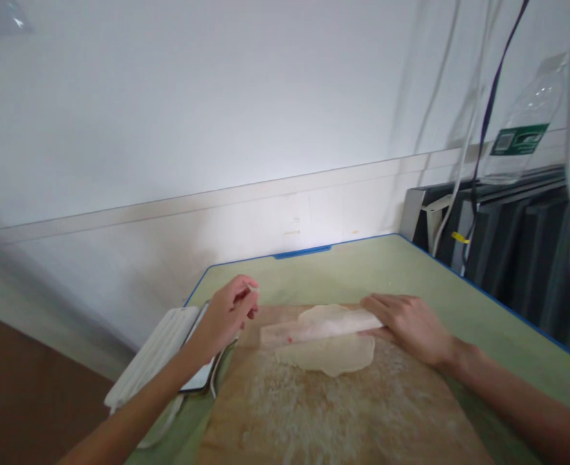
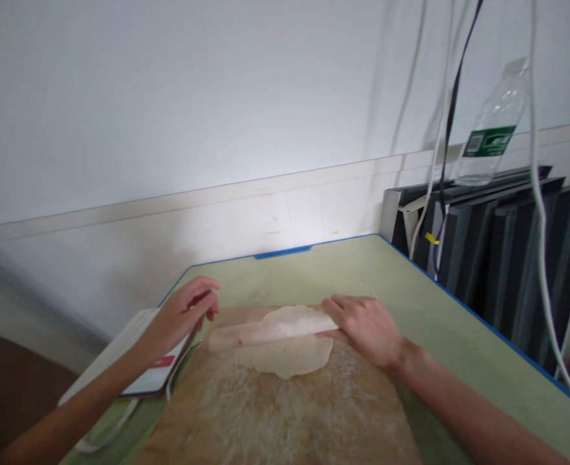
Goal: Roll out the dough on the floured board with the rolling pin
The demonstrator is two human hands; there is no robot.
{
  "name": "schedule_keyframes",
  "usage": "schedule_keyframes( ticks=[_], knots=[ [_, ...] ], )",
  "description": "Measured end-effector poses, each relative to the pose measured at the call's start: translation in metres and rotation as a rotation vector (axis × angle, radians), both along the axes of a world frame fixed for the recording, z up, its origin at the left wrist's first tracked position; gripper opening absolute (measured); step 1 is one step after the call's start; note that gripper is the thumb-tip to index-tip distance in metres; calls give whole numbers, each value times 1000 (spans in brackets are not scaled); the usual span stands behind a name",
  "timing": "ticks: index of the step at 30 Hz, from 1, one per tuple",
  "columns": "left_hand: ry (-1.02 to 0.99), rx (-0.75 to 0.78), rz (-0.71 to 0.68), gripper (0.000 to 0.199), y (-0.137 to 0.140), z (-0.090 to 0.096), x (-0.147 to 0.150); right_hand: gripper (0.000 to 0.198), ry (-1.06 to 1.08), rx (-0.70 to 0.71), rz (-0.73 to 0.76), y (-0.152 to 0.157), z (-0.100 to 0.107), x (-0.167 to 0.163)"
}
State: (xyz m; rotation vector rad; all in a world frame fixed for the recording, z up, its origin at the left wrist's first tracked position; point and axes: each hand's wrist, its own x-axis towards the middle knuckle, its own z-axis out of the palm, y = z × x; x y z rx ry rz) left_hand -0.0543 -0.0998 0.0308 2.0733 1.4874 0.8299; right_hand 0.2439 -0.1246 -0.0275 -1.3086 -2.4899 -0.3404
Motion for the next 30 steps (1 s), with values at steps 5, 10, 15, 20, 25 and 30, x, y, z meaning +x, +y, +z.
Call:
schedule_keyframes(
  ticks=[5, 10, 15, 20, 25, 30],
  knots=[
    [246, 90, -222, 26, -13, 2, 20, 40, -29, -70, 59, -5, 3, -15],
    [534, 244, -353, 30, -27, -26, 36, 48, 47, -144, 52, -9, 4, -18],
    [613, 259, -355, 32, -20, -32, 36, 48, 90, -168, 77, -3, 4, -14],
    [666, 191, -308, 38, 0, -26, 41, 46, 77, -305, 135, 22, 7, -16],
    [710, 184, -265, 39, 14, -24, 45, 45, 59, -360, 167, 38, 6, -17],
    [629, 151, -333, 38, 8, -29, 41, 49, 29, -212, 59, 16, 5, -20]
  ],
)
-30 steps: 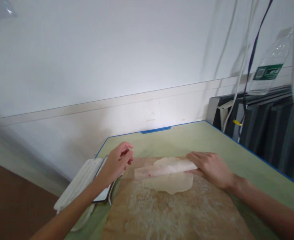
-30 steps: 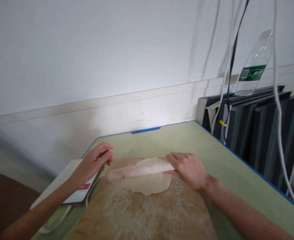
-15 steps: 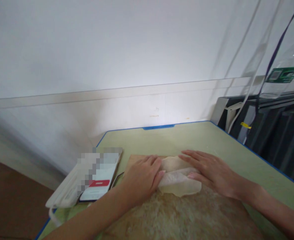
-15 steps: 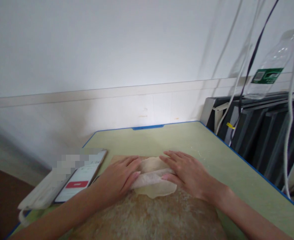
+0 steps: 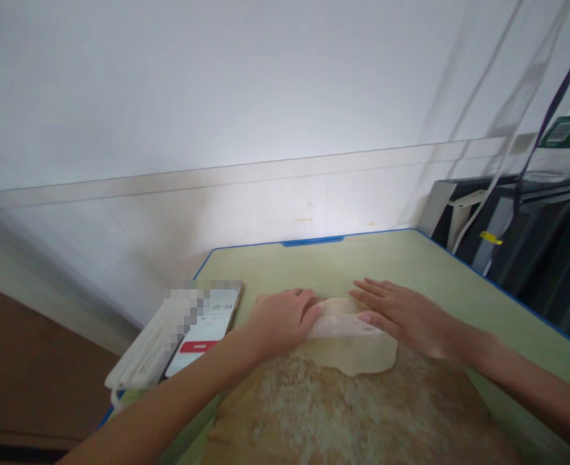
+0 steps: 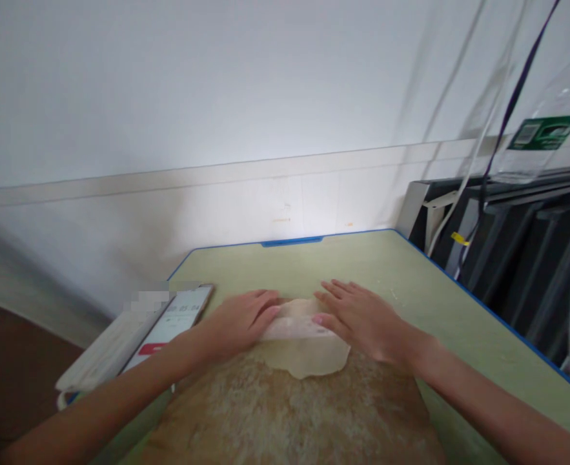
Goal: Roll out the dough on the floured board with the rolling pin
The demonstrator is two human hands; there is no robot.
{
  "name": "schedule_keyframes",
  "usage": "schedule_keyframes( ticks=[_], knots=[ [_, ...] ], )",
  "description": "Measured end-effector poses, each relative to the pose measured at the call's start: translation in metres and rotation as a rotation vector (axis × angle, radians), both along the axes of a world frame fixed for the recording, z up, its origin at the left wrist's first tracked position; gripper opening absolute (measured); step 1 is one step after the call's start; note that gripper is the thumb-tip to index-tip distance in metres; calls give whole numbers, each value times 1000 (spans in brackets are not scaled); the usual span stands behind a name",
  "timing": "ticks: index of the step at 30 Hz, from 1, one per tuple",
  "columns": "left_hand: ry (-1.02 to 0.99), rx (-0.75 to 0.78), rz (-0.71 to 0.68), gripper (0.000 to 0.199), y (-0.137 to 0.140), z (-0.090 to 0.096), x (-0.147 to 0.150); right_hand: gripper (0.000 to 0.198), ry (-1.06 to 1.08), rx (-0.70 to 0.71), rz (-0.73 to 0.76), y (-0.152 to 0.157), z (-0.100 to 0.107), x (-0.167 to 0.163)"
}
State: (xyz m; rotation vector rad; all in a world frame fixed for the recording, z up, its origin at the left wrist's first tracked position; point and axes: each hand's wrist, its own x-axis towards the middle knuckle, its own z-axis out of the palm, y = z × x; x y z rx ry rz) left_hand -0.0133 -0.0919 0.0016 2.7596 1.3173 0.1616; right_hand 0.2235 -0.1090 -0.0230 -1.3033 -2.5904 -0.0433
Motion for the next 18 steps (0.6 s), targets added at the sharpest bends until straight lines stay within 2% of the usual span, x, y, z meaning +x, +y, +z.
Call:
schedule_keyframes(
  ticks=[3, 6, 9, 12, 15, 18],
  knots=[
    [-14, 23, -56, 39, -20, -6, -4, 49, 28, 141, -42, -28, -10, -1],
    [-10, 46, -54, 52, -44, -10, -6, 55, 88, 252, -45, -52, -23, 2],
    [9, 60, -64, 55, -50, -11, -6, 56, 87, 205, -15, -58, -28, 9],
    [1, 37, -55, 49, -32, -10, -3, 50, 60, 99, -11, -39, -18, 12],
    [-4, -14, -14, 52, -12, -8, -1, 50, 19, 18, 2, -15, -5, 11],
    [14, -53, -49, 53, -14, -6, -3, 52, 3, 6, 10, -15, -3, 10]
  ],
)
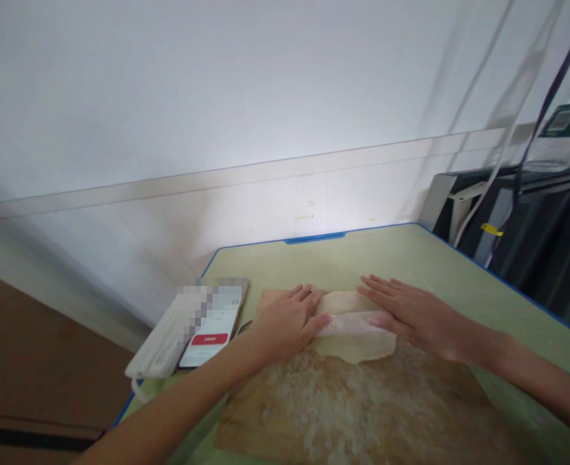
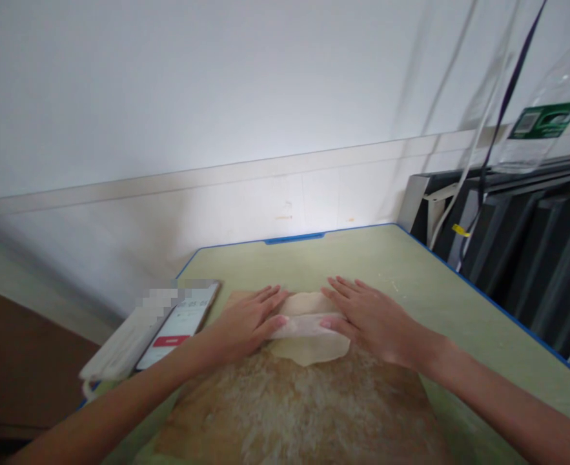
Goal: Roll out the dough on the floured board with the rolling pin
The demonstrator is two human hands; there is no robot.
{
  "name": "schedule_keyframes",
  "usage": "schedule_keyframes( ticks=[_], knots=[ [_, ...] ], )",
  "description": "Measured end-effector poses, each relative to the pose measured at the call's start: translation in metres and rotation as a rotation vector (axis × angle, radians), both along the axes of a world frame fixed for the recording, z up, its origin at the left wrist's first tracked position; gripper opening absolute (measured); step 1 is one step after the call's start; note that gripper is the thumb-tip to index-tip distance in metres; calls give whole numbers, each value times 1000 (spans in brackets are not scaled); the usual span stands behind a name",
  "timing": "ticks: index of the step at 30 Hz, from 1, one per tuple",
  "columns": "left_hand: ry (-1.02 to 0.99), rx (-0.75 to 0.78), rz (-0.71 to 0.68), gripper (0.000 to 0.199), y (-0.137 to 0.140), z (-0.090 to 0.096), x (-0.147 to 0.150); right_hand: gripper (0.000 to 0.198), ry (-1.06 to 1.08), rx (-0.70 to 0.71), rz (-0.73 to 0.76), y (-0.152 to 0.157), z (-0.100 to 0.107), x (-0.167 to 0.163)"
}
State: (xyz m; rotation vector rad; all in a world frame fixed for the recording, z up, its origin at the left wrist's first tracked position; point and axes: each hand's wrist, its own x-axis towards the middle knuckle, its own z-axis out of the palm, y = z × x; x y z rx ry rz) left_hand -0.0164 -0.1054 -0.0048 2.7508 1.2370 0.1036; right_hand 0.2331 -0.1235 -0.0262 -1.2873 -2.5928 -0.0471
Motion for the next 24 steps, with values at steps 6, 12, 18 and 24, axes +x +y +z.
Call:
schedule_keyframes(
  ticks=[6, 12, 18, 24],
  knots=[
    [-23, 42, -53, 64, -48, 1, -6, 67, 76, 185, -54, -55, -30, 6],
    [39, 121, -30, 57, -22, 0, 2, 60, 38, 156, -54, -37, -18, 2],
    [19, 122, -3, 56, -26, -2, 1, 59, -2, 124, -52, -39, -15, 1],
    [1, 90, -67, 64, -45, -3, -5, 66, 33, 251, -23, -61, -28, 2]
  ],
)
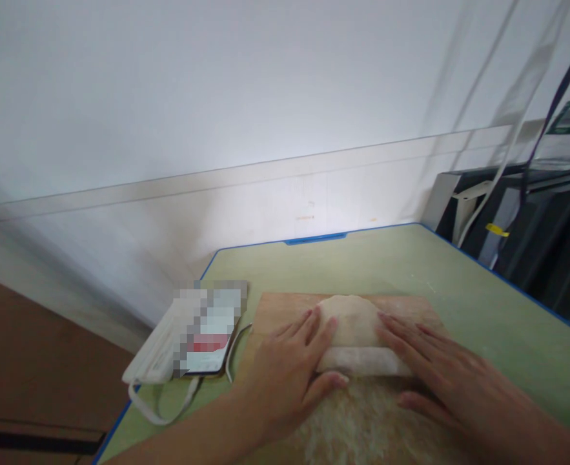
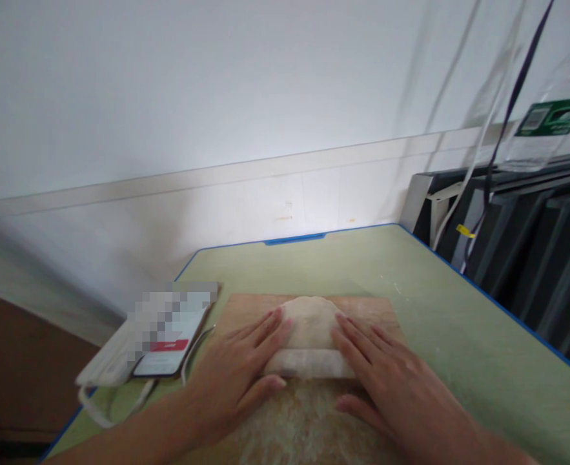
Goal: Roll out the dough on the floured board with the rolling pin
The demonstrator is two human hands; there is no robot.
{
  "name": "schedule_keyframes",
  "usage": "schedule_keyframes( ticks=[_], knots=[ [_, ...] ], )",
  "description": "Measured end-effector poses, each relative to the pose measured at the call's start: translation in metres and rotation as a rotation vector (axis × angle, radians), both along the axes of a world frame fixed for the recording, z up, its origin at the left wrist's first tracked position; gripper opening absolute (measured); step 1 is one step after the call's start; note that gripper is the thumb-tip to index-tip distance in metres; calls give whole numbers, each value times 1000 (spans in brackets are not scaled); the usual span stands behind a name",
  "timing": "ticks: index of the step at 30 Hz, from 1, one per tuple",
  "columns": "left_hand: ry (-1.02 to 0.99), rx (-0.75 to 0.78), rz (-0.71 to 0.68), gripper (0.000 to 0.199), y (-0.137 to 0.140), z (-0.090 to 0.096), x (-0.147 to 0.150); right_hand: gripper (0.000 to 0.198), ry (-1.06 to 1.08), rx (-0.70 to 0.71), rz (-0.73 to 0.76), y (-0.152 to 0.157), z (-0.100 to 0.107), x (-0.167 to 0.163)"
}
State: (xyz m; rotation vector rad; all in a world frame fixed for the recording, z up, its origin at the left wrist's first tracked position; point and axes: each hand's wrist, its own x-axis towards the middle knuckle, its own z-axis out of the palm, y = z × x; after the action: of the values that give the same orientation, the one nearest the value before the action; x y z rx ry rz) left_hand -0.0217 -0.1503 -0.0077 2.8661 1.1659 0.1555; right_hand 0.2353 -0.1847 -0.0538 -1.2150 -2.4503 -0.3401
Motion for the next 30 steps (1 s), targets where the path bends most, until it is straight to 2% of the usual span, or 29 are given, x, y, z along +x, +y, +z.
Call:
schedule_keyframes(
  ticks=[2, 6, 9, 13, 15, 18, 19, 22, 24, 27, 30],
  knots=[
    [14, 18, 25, 58, 16, 1, 4, 60, 3, -48, -25, 12, 6, -2],
    [29, 31, 107, 58, 40, 3, 12, 57, 3, -133, -75, 32, 19, -5],
    [32, 33, 87, 57, 28, 2, 9, 58, 14, -119, -71, 23, 17, -5],
    [29, 8, 63, 58, 0, 0, 1, 73, -10, 13, -27, -4, 7, -5],
    [27, 6, 58, 57, -2, -1, 0, 75, -25, 26, -11, -8, 6, -5],
    [2, 26, 87, 56, 17, -1, 6, 63, -29, -84, -19, 8, 14, -3],
    [-7, 23, 105, 58, 27, -1, 8, 60, -46, -166, -13, 17, 19, -2],
    [-17, -75, 158, 62, 51, -1, 14, 56, -86, -292, 29, 46, 32, 2],
    [-18, -118, 162, 63, 58, -1, 14, 58, -77, -358, 64, 58, 35, 5],
    [6, -88, 107, 64, 47, -1, 11, 58, -42, -383, 111, 54, 30, 7],
    [26, -14, 56, 60, 21, 1, 6, 59, -16, -304, 113, 28, 18, 6]
  ],
)
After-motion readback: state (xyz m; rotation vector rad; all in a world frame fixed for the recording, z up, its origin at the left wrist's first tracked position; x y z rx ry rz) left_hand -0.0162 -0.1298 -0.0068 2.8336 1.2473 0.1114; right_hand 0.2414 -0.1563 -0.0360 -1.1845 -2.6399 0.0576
